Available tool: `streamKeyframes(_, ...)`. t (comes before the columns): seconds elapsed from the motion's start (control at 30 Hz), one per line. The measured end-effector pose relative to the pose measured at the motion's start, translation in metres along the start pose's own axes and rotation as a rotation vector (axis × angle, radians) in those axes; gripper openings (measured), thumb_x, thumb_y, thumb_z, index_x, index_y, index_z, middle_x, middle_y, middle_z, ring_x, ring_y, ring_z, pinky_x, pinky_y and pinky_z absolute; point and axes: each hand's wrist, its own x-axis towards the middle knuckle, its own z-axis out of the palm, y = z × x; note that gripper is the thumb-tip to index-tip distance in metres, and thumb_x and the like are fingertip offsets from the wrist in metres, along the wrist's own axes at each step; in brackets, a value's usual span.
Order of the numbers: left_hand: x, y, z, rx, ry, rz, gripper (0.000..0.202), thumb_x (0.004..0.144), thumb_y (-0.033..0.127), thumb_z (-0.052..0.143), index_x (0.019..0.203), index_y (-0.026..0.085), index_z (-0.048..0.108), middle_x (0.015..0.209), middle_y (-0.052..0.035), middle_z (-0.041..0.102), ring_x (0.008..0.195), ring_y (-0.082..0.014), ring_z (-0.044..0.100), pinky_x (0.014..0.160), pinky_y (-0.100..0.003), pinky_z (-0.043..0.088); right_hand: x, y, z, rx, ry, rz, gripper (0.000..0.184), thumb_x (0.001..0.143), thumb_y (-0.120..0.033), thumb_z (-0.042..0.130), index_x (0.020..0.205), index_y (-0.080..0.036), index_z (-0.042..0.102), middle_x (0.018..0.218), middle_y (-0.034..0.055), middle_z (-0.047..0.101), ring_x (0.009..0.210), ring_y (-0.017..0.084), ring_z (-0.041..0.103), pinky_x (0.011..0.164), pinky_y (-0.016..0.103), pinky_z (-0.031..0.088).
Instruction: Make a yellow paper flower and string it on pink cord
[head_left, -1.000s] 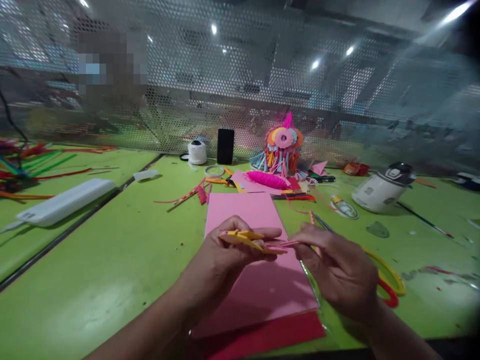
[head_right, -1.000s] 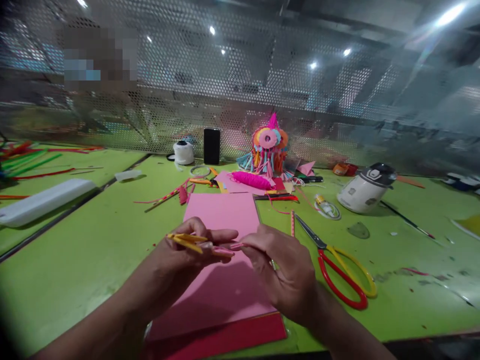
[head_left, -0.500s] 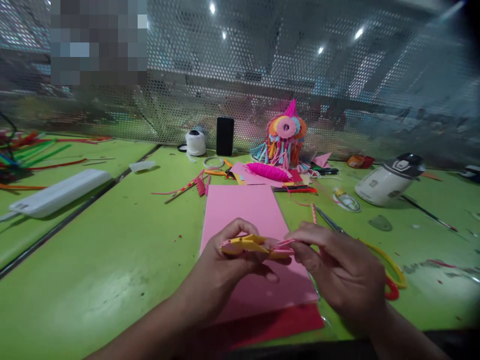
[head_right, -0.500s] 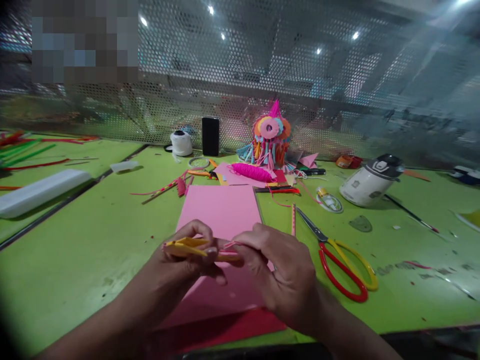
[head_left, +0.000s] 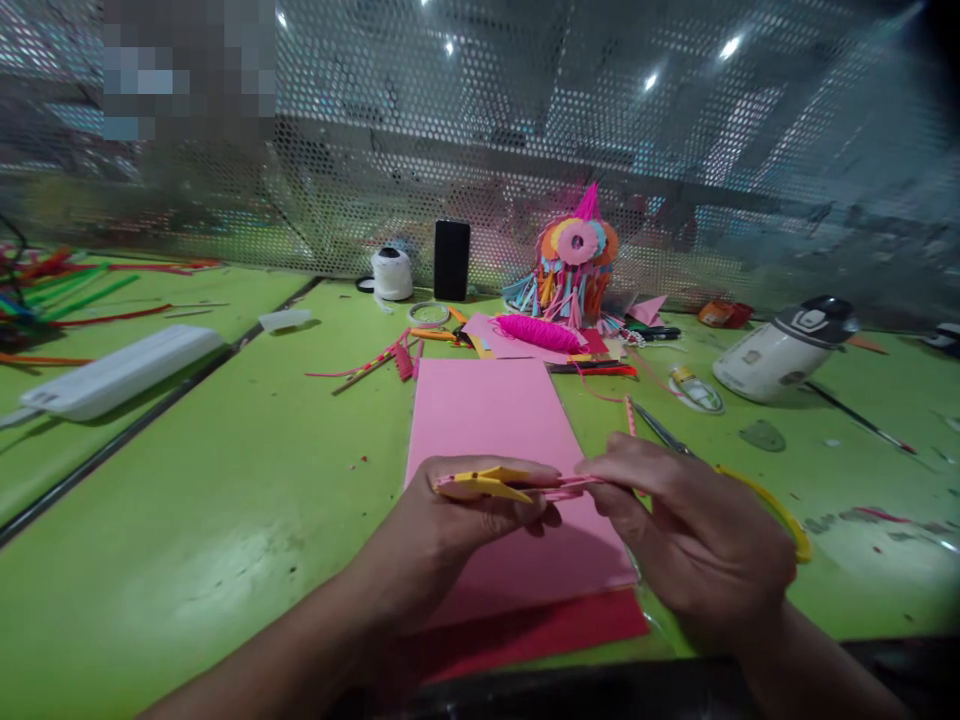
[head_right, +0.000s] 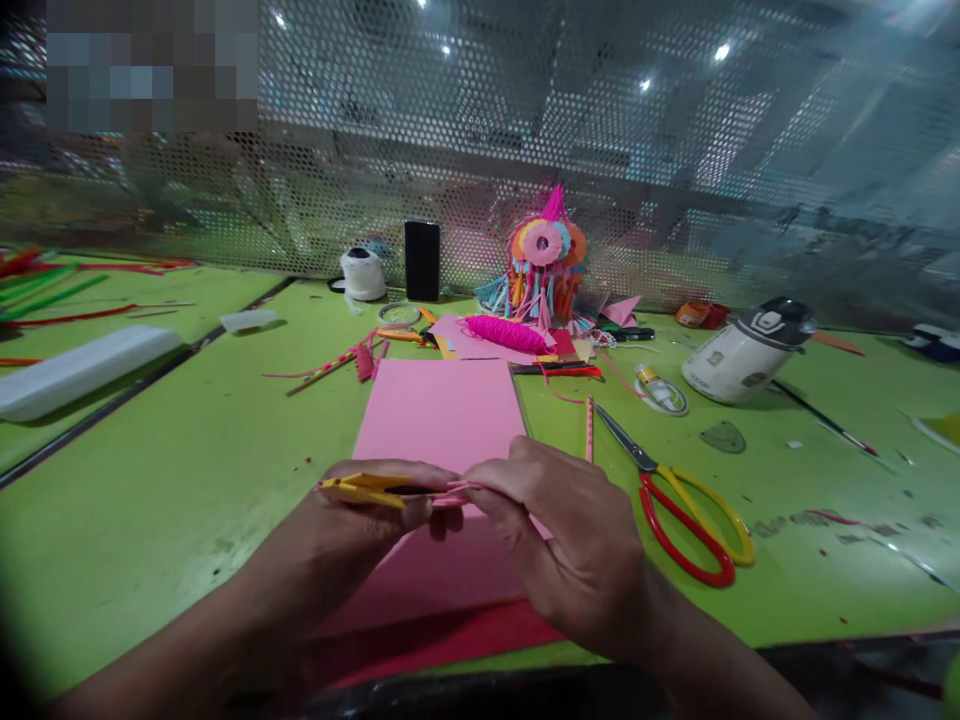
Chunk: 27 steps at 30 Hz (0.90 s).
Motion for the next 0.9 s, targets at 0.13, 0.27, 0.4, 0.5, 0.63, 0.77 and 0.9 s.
streamKeyframes(0.13,-0.001,-0.005,-0.002,-0.009,0.057,0.044,0.026,0.076,0.018,0.067,0.101,0.02,0.071,0.088,-0.0067,0.072,0.07,-0.0142,0.063,0.067,-0.024,0.049,0.0,-0.001,-0.008,-0.04,0.012,-0.054,0.02,0.084,-0.017,0.059,0.102,-0.024,0.061,0.08,0.0021,0.07,0.076,0.017,0.067,0.061,0.025,0.051)
streamKeyframes(0.27,-0.001,-0.005,0.0,0.038,0.087,0.066,0.019,0.074,0.019,0.069,0.092,0.02,0.072,0.096,-0.0076,0.072,0.078,-0.0157,0.064,0.066,-0.022,0.049,0.004,-0.003,-0.011,-0.073,-0.037,-0.114,0.02,0.087,-0.019,0.054,0.105,-0.022,0.061,0.078,0.004,0.07,0.074,0.018,0.066,0.058,0.026,0.051)
streamKeyframes(0.4,-0.002,0.001,0.002,0.076,0.123,0.055,0.021,0.07,0.018,0.073,0.091,0.021,0.073,0.093,-0.0061,0.072,0.084,-0.0174,0.065,0.072,-0.022,0.05,0.012,-0.007,-0.012,-0.123,-0.109,-0.14,0.021,0.091,-0.022,0.045,0.097,-0.02,0.065,0.071,0.0057,0.068,0.064,0.018,0.064,0.052,0.027,0.05)
streamKeyframes(0.5,-0.003,0.004,0.003,0.063,0.131,0.046,0.022,0.068,0.018,0.075,0.089,0.021,0.073,0.093,-0.0058,0.073,0.086,-0.0187,0.066,0.076,-0.025,0.05,0.015,-0.009,-0.012,-0.146,-0.132,-0.151,0.023,0.092,-0.022,0.043,0.095,-0.02,0.065,0.069,0.0056,0.067,0.063,0.017,0.063,0.05,0.027,0.048)
streamKeyframes(0.63,-0.003,0.002,0.002,0.051,0.115,0.051,0.021,0.069,0.018,0.074,0.089,0.022,0.072,0.094,-0.0049,0.072,0.084,-0.0168,0.065,0.073,-0.022,0.05,0.012,-0.007,-0.01,-0.126,-0.135,-0.186,0.02,0.088,-0.019,0.049,0.103,-0.023,0.062,0.068,0.0036,0.066,0.069,0.018,0.064,0.057,0.027,0.051)
streamKeyframes(0.77,-0.001,-0.003,0.0,0.015,0.068,0.073,0.015,0.078,0.019,0.066,0.092,0.02,0.072,0.088,-0.0047,0.071,0.07,-0.0114,0.06,0.064,-0.02,0.047,0.009,-0.003,-0.008,-0.115,-0.127,-0.193,0.022,0.089,-0.017,0.049,0.106,-0.025,0.06,0.07,0.0027,0.066,0.067,0.017,0.063,0.058,0.027,0.05)
streamKeyframes(0.9,-0.001,-0.004,0.0,0.011,0.058,0.074,0.012,0.079,0.021,0.065,0.089,0.02,0.073,0.087,-0.0044,0.071,0.066,-0.0095,0.055,0.061,-0.019,0.044,0.008,-0.003,-0.007,-0.123,-0.118,-0.2,0.022,0.089,-0.017,0.051,0.108,-0.023,0.059,0.073,0.0035,0.066,0.069,0.017,0.063,0.059,0.028,0.05)
